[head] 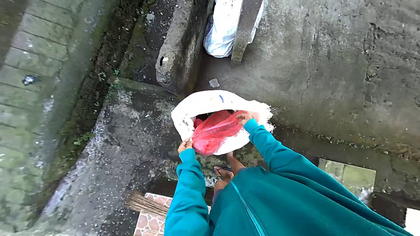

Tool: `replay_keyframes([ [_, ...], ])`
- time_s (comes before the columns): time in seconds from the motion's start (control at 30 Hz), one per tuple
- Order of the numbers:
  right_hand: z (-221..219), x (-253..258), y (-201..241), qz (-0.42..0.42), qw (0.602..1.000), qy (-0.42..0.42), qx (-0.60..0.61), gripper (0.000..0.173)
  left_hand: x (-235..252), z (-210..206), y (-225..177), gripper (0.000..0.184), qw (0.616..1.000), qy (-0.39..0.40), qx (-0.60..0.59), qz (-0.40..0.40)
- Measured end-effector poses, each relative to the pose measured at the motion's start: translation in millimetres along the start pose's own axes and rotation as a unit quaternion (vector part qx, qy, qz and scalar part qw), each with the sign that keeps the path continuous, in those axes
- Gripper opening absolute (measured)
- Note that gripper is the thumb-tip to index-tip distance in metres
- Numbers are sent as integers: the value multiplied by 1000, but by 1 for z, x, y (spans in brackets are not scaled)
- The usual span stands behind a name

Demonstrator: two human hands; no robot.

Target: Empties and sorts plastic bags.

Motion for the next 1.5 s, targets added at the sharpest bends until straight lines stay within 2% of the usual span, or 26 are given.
replay_keyframes([
  [0.13,-10,8,-1,35,987,-34,-154,68,-2,-3,-23,24,1000,1,6,-2],
  [0.17,-12,10,-1,47,983,-38,-172,68,-1,-4,-30,23,1000,-2,7,-2],
  [0.2,-13,11,-1,59,981,-38,-180,63,1,-4,-35,23,1000,-4,8,-6],
  [0.27,-12,10,1,84,979,-57,-179,37,11,-6,-39,24,1000,-4,-9,-29],
  [0.3,-5,7,6,88,977,-74,-178,31,19,-7,-39,26,998,-5,-25,-52],
  [0.37,19,-7,27,78,970,-113,-202,30,30,-4,-57,31,993,2,-59,-99],
  [0.43,41,-18,45,119,965,-170,-161,28,43,7,-86,37,985,15,-84,-147],
  [0.5,62,-45,62,175,957,-209,-102,25,41,27,-121,49,959,49,-131,-248],
  [0.57,81,-86,83,223,940,-249,-72,25,26,47,-151,64,914,48,-155,-373],
  [0.63,82,-100,87,260,922,-281,-57,25,6,50,-159,72,906,7,-91,-414],
  [0.67,75,-95,83,237,935,-251,-82,26,3,42,-146,73,922,4,-35,-385],
  [0.73,55,-69,70,156,959,-151,-182,26,16,23,-102,68,961,39,54,-270],
  [0.77,50,-62,67,139,960,-132,-207,26,27,23,-85,61,967,47,79,-237],
  [0.8,51,-58,68,159,951,-164,-209,24,35,27,-84,54,968,44,88,-232],
  [0.87,67,-77,83,185,939,-212,-197,26,31,46,-100,41,959,24,57,-276],
  [0.93,75,-127,100,189,941,-228,-162,28,9,74,-129,34,937,2,4,-350],
  [1.0,83,-161,118,251,915,-298,-105,24,-15,95,-164,33,909,-23,-58,-412],
  [1.07,71,-174,109,310,880,-354,-65,23,-30,105,-164,33,894,-42,-56,-442],
  [1.1,60,-169,98,323,874,-356,-72,25,-29,105,-152,32,896,-42,-24,-441],
  [1.17,32,-151,69,286,904,-289,-135,25,-16,105,-110,27,913,-13,39,-406],
  [1.23,23,-174,58,224,929,-237,-174,23,-24,121,-96,20,918,-12,69,-391],
  [1.33,19,-231,50,281,885,-344,-136,24,-70,145,-96,17,883,-75,30,-462],
  [1.37,10,-241,41,264,898,-321,-143,26,-78,145,-92,18,871,-70,26,-486],
  [1.43,-14,-242,25,182,951,-154,-195,27,-83,142,-71,19,878,-24,29,-477],
  [1.47,-26,-249,17,164,962,-88,-201,26,-88,147,-60,19,881,-8,27,-473],
  [1.5,-33,-260,15,197,958,-92,-187,24,-94,155,-58,21,875,-6,17,-484],
])
Point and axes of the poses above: each hand's wrist, its own x-axis towards the middle knuckle, its own z-axis out of the back of the hand, y = z × x, the point moved 4 cm from there along x, towards the middle knuckle, and after that the axes turned 14 degrees about -z, right-handed, at the moved point
